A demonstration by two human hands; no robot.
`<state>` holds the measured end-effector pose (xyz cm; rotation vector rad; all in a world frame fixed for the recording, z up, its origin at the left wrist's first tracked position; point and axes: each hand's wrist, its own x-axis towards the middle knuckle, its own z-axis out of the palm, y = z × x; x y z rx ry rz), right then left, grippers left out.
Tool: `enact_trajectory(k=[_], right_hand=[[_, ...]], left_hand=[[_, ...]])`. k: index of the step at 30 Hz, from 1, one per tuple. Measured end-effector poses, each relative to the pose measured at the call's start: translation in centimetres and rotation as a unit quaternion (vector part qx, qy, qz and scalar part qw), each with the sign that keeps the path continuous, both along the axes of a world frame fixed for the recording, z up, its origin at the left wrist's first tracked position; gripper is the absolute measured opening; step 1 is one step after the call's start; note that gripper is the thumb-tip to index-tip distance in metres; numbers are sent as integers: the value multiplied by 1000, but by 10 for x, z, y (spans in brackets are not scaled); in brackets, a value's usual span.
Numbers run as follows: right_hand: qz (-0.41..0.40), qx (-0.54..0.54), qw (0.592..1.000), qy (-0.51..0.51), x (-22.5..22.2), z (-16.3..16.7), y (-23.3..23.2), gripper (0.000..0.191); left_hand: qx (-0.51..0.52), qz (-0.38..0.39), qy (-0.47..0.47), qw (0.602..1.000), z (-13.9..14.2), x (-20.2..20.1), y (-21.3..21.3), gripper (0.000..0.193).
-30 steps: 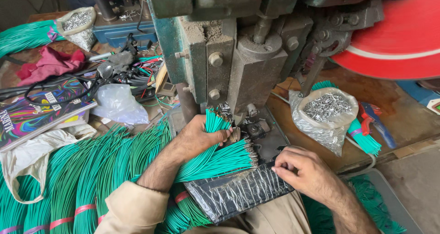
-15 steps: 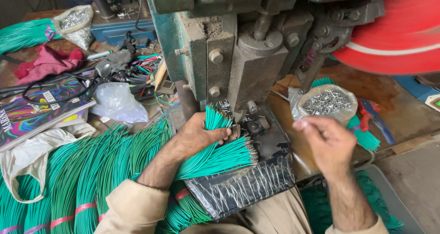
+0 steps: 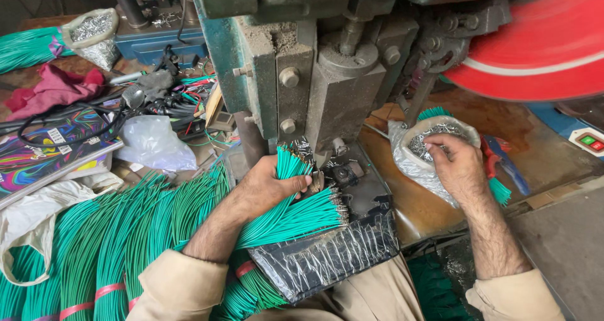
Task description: The person holds a bundle of green insulated wires and attaches metal terminal connectors to their ends using a bench-mounted press. They insert a terminal into the press die, place a stripped wire end in it, operate the press to crimp the terminal, and set the finished wire aside, repeating the cycle.
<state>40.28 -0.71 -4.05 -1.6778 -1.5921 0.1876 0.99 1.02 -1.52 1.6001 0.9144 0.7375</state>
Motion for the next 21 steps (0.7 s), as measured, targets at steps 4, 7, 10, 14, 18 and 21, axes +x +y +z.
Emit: enact_trajectory(k=[4, 7, 10, 14, 18, 21], right_hand=[[60, 32, 991, -115, 8, -4, 13, 15], [57, -20, 989, -137, 16, -12, 27, 15], [32, -35, 986, -161, 24, -18, 33, 15], [30, 15, 985, -168, 27, -23, 29, 17], [16, 59, 983, -172, 25, -15, 22, 22], [8, 124, 975, -186, 27, -3, 16, 19]], left_hand=[[14, 3, 9, 1000, 0, 0, 0, 15], [3, 2, 10, 1000, -1, -1, -1, 14], [5, 3, 8, 1000, -1, 0, 0, 14], [17, 0, 9, 1000, 0, -1, -1, 13], [16, -2, 4, 1000, 1, 0, -2, 12], [13, -6, 0, 1000, 2, -1, -2, 12]])
